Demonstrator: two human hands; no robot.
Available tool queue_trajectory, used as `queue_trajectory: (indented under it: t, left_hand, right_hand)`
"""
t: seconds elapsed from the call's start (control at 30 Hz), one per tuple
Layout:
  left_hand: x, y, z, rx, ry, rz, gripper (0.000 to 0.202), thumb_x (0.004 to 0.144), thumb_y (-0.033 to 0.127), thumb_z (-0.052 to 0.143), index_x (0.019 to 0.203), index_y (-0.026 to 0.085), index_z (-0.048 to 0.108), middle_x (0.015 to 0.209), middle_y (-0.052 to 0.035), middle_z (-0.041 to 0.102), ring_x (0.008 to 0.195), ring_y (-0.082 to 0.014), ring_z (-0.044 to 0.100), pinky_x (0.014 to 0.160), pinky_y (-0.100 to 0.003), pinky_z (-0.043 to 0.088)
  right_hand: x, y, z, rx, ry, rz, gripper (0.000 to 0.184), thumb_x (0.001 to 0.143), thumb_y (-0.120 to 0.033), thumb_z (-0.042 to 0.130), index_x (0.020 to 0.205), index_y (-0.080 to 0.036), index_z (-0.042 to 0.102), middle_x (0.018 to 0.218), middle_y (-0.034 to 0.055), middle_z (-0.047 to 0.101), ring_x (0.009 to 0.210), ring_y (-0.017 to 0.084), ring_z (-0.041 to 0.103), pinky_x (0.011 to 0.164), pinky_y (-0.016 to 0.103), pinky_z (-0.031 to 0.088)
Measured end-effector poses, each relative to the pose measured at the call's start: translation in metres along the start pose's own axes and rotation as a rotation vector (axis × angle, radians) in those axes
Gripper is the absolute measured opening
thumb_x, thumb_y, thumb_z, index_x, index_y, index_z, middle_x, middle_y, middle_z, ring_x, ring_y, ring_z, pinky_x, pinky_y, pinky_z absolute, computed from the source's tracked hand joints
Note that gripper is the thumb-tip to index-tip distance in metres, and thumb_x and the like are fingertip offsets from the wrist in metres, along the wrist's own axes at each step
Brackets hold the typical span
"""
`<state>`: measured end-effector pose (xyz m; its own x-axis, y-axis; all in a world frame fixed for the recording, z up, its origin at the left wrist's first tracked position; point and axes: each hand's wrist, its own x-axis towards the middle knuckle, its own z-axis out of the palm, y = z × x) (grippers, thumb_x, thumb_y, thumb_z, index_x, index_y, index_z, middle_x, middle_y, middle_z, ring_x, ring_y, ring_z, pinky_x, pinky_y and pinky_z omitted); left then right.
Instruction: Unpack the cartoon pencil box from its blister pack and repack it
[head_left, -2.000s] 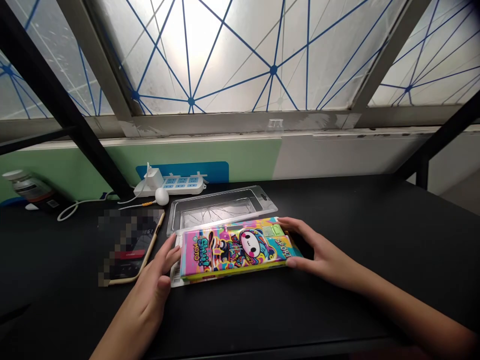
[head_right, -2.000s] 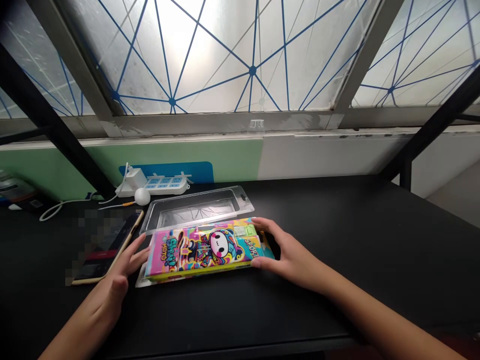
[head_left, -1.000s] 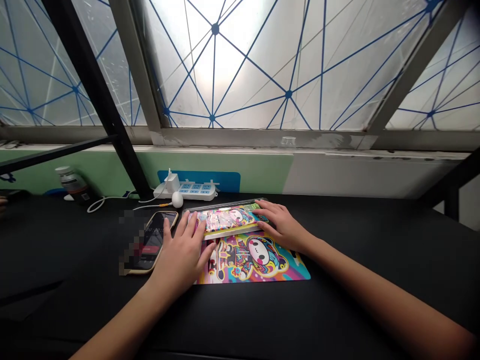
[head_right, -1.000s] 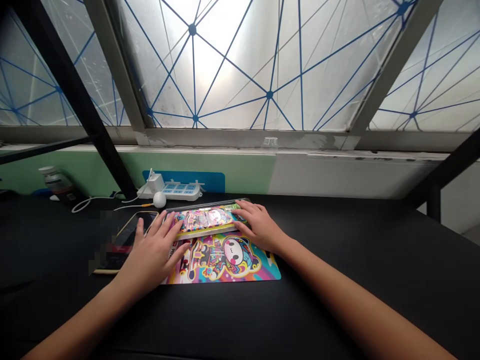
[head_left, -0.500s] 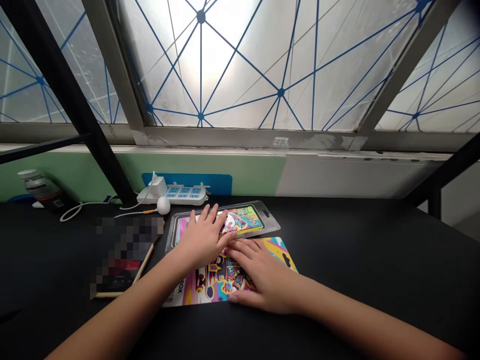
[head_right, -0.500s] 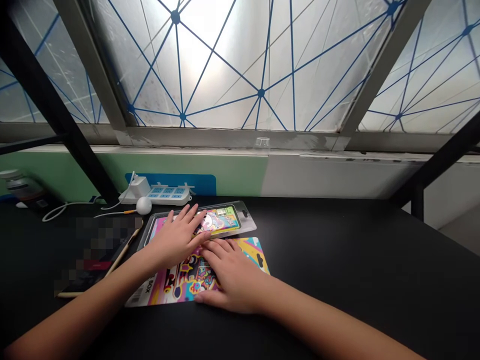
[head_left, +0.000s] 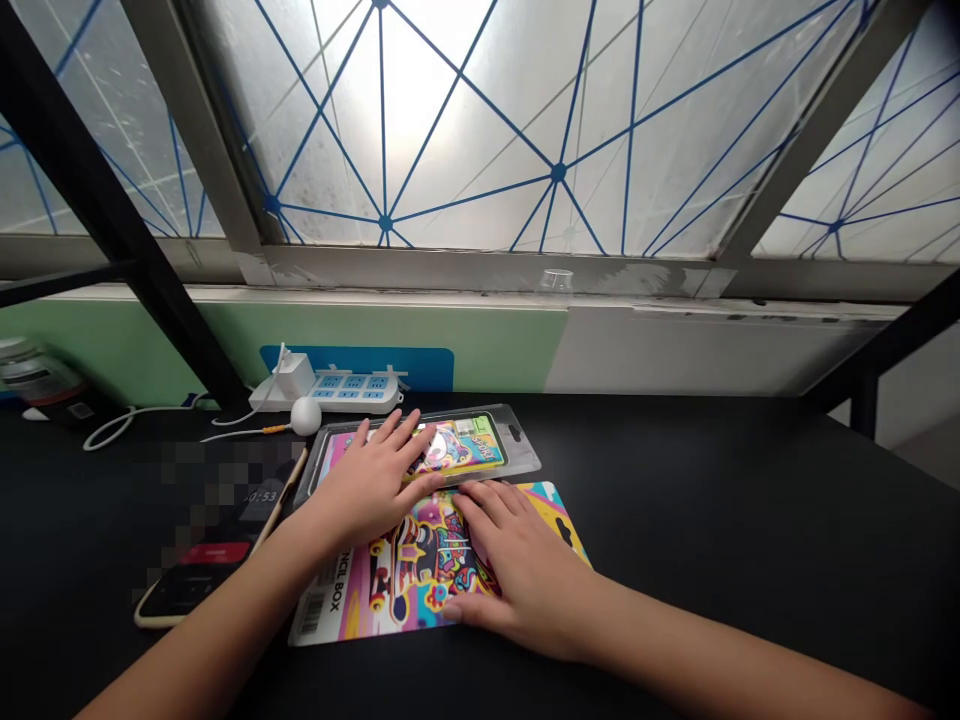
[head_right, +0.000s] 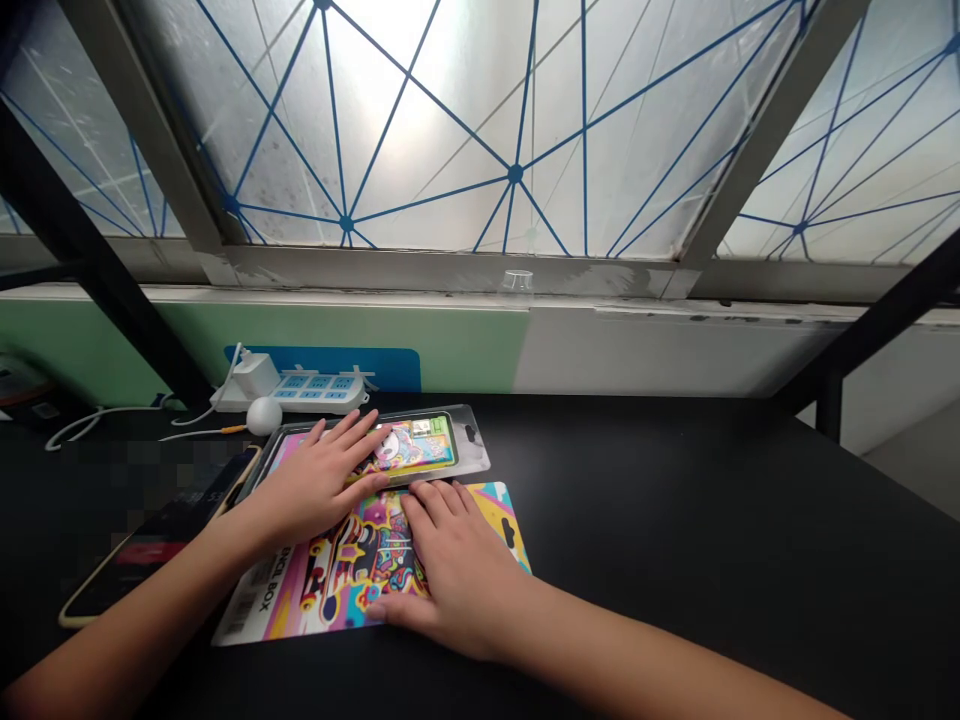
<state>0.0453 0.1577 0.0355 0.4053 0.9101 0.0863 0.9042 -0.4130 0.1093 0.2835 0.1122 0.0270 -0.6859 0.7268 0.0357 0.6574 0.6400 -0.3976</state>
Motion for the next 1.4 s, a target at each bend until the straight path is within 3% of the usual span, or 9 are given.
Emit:
queue_trajectory:
  t: [0.23, 0.4, 0.7, 0.9, 1.03, 1.2, 1.27, 1.33, 1.4]
  left_hand:
    - [-0.002, -0.008, 0.001, 0.017, -0.007, -0.009, 0.069, 0.101, 0.068, 0.024, 0.158, 0.029, 0.035, 0.168, -0.0055, 0.024, 0.155, -0.0333, 0.018, 0.120, -0.064, 0.021]
    - [-0.003, -0.004, 0.000, 0.020, -0.014, -0.023, 0.068, 0.102, 0.065, 0.027, 0.159, 0.029, 0.033, 0.167, -0.0068, 0.024, 0.155, -0.0331, 0.019, 0.120, -0.065, 0.020]
    - [-0.004, -0.009, -0.008, -0.118, -0.060, -0.040, 0.055, 0.106, 0.048, 0.029, 0.155, 0.029, 0.041, 0.166, -0.0059, 0.027, 0.155, -0.0309, 0.020, 0.121, -0.063, 0.018]
    - [-0.012, -0.008, -0.016, -0.220, -0.101, -0.035, 0.057, 0.106, 0.056, 0.021, 0.150, 0.032, 0.049, 0.166, -0.0026, 0.030, 0.155, -0.0281, 0.021, 0.123, -0.060, 0.018]
    - [-0.019, 0.008, -0.012, -0.125, -0.077, -0.031, 0.061, 0.103, 0.062, 0.030, 0.149, 0.027, 0.050, 0.166, -0.0072, 0.029, 0.155, -0.0312, 0.020, 0.121, -0.064, 0.020]
    - [-0.024, 0.024, -0.007, -0.061, -0.060, 0.032, 0.057, 0.104, 0.059, 0.030, 0.142, 0.023, 0.053, 0.166, -0.0105, 0.030, 0.155, -0.0303, 0.022, 0.120, -0.064, 0.023]
    - [-0.023, 0.024, -0.006, -0.061, -0.062, 0.039, 0.055, 0.104, 0.056, 0.031, 0.142, 0.023, 0.053, 0.166, -0.0097, 0.030, 0.155, -0.0296, 0.022, 0.121, -0.063, 0.022]
    - [-0.023, 0.022, -0.006, -0.062, -0.065, 0.041, 0.055, 0.104, 0.055, 0.032, 0.144, 0.022, 0.051, 0.166, -0.0093, 0.029, 0.155, -0.0291, 0.021, 0.122, -0.061, 0.021]
    - [-0.022, 0.019, -0.005, -0.061, -0.067, 0.044, 0.056, 0.104, 0.056, 0.032, 0.146, 0.022, 0.049, 0.167, -0.0090, 0.028, 0.155, -0.0285, 0.021, 0.123, -0.060, 0.019]
  right_hand:
    - [0.004, 0.002, 0.005, -0.054, 0.158, 0.082, 0.060, 0.091, -0.063, 0.059, 0.126, -0.014, 0.058, 0.127, 0.0175, 0.059, 0.117, 0.034, 0.052, 0.101, 0.052, 0.045]
    - [0.006, 0.004, 0.008, -0.153, 0.206, 0.084, 0.037, 0.097, -0.056, 0.056, 0.098, -0.019, 0.058, 0.101, 0.0095, 0.061, 0.096, 0.029, 0.054, 0.087, 0.048, 0.046]
    - [0.004, 0.012, -0.014, -0.105, 0.321, 0.132, 0.031, 0.095, -0.051, 0.058, 0.082, -0.024, 0.049, 0.073, 0.0007, 0.062, 0.065, 0.019, 0.055, 0.060, 0.031, 0.036]
    - [0.006, 0.074, -0.052, -0.168, 0.346, 0.397, 0.043, 0.092, -0.066, 0.053, 0.077, -0.025, 0.053, 0.061, -0.0003, 0.063, 0.055, 0.019, 0.056, 0.052, 0.029, 0.031]
    - [0.011, 0.101, -0.058, -0.203, 0.413, 0.410, 0.040, 0.095, -0.059, 0.049, 0.080, -0.023, 0.057, 0.079, 0.0067, 0.070, 0.073, 0.024, 0.064, 0.063, 0.034, 0.043]
    - [0.004, 0.055, -0.042, -0.215, 0.330, 0.109, 0.039, 0.096, -0.055, 0.053, 0.107, -0.019, 0.064, 0.123, 0.0145, 0.068, 0.115, 0.030, 0.061, 0.098, 0.044, 0.045]
    - [-0.004, 0.031, -0.032, -0.216, 0.163, -0.094, 0.069, 0.087, -0.068, 0.061, 0.134, -0.017, 0.058, 0.145, 0.0188, 0.057, 0.136, 0.036, 0.049, 0.111, 0.053, 0.038]
    - [-0.011, 0.015, -0.022, -0.239, 0.081, -0.151, 0.099, 0.081, -0.077, 0.062, 0.154, -0.014, 0.040, 0.159, 0.0222, 0.040, 0.148, 0.042, 0.034, 0.117, 0.061, 0.031]
    - [-0.013, 0.011, -0.014, -0.274, 0.042, -0.147, 0.106, 0.082, -0.077, 0.060, 0.160, -0.012, 0.028, 0.164, 0.0224, 0.031, 0.151, 0.043, 0.026, 0.118, 0.064, 0.028]
